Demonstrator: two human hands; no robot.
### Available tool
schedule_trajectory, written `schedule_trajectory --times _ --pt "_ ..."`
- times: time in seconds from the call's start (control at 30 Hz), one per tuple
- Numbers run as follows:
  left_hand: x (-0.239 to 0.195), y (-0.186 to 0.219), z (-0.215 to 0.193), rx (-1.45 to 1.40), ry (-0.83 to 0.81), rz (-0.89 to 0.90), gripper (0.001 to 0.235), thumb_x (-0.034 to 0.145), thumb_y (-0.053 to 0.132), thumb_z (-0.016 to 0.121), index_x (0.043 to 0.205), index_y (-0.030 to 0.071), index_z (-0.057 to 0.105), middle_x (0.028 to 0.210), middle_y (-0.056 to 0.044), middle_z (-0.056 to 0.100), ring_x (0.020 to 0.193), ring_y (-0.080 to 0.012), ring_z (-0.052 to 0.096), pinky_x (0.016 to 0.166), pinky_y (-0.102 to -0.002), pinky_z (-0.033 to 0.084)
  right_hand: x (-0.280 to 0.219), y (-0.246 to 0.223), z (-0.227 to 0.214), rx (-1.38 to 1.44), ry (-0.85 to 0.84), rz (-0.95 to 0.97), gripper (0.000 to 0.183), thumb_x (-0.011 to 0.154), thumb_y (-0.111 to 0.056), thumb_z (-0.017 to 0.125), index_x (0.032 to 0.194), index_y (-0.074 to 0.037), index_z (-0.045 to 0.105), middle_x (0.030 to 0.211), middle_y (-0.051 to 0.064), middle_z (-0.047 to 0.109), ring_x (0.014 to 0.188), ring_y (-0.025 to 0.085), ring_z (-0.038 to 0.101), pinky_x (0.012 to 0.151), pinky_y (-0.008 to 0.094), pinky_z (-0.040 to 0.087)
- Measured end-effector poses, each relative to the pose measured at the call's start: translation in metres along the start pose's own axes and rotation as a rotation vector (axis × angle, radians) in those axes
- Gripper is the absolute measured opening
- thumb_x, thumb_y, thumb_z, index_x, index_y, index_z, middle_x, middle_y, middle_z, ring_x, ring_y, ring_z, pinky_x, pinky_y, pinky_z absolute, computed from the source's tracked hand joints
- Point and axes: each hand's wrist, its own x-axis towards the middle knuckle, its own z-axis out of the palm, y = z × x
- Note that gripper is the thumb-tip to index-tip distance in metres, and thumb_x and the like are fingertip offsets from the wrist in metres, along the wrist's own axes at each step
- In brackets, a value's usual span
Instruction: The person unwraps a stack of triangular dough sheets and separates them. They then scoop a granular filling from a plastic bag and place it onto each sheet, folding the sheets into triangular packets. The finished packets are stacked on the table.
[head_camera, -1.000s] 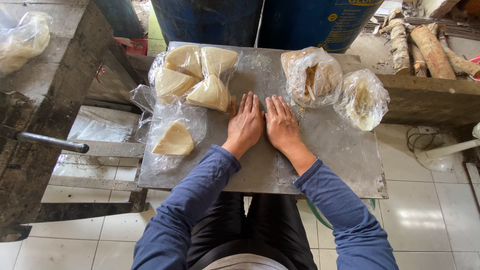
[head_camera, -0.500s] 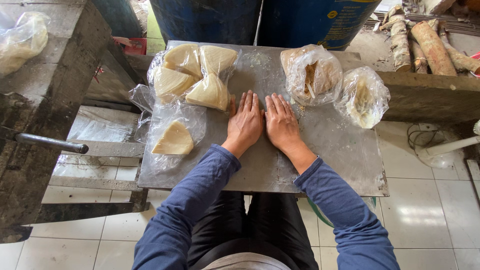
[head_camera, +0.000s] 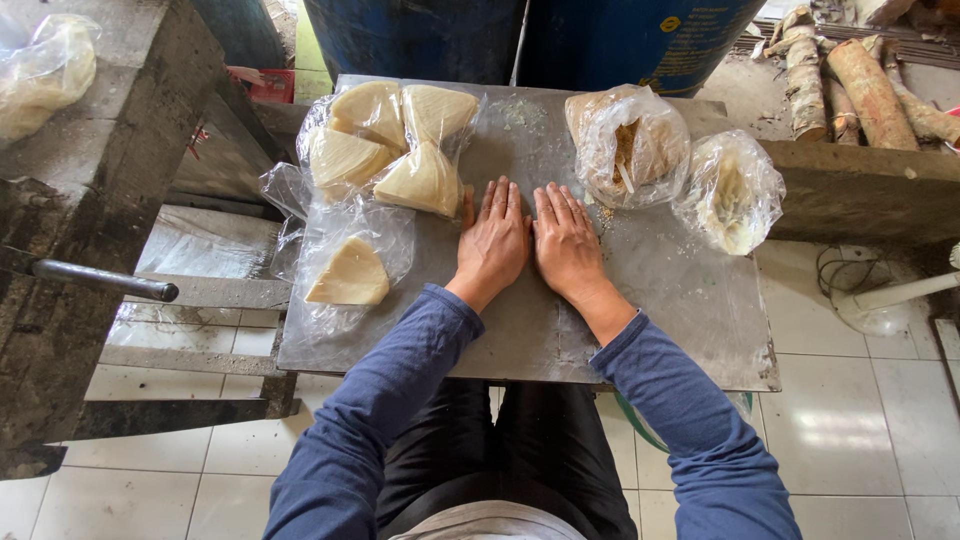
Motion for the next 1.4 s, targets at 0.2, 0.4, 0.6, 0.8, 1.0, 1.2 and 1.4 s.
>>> schedule_trajectory --times 0.2,0.4,0.6,0.8,1.0,1.2,1.4 --pt "0.001 -0.001 0.001 0.004 -0.017 0.000 0.059 0.104 0.032 0.041 0.150 -0.005 0.039 0.160 -0.022 0.037 0.151 -0.0345 0.030 0.124 -0.057 0.009 0.000 0.000 -0.001 0.011 -0.004 0.009 0.050 0.104 -0.020 0.051 0.149 0.001 0.049 0.154 0.025 0.048 0.146 0.039 0.041 0.122 0.049 0.028" --pt "0.000 -0.001 0.001 -0.014 -0.015 0.001 0.058 0.104 0.031 0.040 0.150 -0.005 0.039 0.160 -0.022 0.037 0.151 -0.0341 0.030 0.124 -0.057 0.009 0.000 -0.001 -0.002 0.032 -0.010 0.018 0.049 0.106 -0.020 0.049 0.149 0.002 0.048 0.154 0.026 0.047 0.146 0.039 0.041 0.122 0.049 0.027" --pt "-0.002 0.001 -0.005 -0.041 -0.007 0.015 0.057 0.104 0.030 0.043 0.150 -0.003 0.041 0.159 -0.021 0.039 0.151 -0.0333 0.031 0.123 -0.059 0.009 0.001 -0.003 -0.007 0.046 -0.008 0.007 0.048 0.106 -0.018 0.048 0.148 0.003 0.049 0.154 0.026 0.047 0.147 0.040 0.040 0.122 0.050 0.028" --pt "-0.006 0.011 -0.048 -0.268 0.411 0.231 0.036 0.101 0.015 0.064 0.136 0.005 0.060 0.119 -0.013 0.068 0.111 -0.0286 0.066 0.106 -0.046 0.049 -0.001 -0.008 -0.038 0.264 0.368 -0.167 0.035 0.105 -0.003 0.054 0.139 0.004 0.058 0.126 0.018 0.062 0.115 0.032 0.061 0.103 0.041 0.051" --pt "-0.019 -0.012 -0.092 -0.550 0.746 0.337 0.004 0.093 0.004 0.075 0.094 0.007 0.072 0.074 -0.004 0.063 0.064 -0.0211 0.059 0.065 -0.036 0.045 -0.013 0.005 -0.084 0.213 0.775 -0.352 0.011 0.105 -0.004 0.063 0.115 -0.001 0.066 0.099 0.005 0.059 0.085 0.016 0.055 0.073 0.029 0.048" --pt "-0.065 -0.024 -0.229 -0.695 1.660 0.465 0.024 0.104 0.020 0.045 0.100 0.010 0.067 0.098 -0.011 0.069 0.092 -0.0237 0.066 0.085 -0.042 0.060 -0.081 0.030 -0.170 0.977 1.492 -0.035 0.011 0.100 -0.013 0.055 0.106 -0.004 0.058 0.095 0.009 0.061 0.075 0.014 0.060 0.066 0.030 0.055" --pt "-0.143 -0.042 -0.264 -0.820 1.336 0.227 0.022 0.104 0.019 0.048 0.102 0.009 0.067 0.101 -0.011 0.069 0.093 -0.0230 0.067 0.086 -0.041 0.059 -0.128 0.034 -0.213 0.982 1.381 0.210 0.010 0.100 -0.012 0.056 0.106 -0.004 0.059 0.094 0.010 0.061 0.075 0.015 0.061 0.065 0.031 0.056"
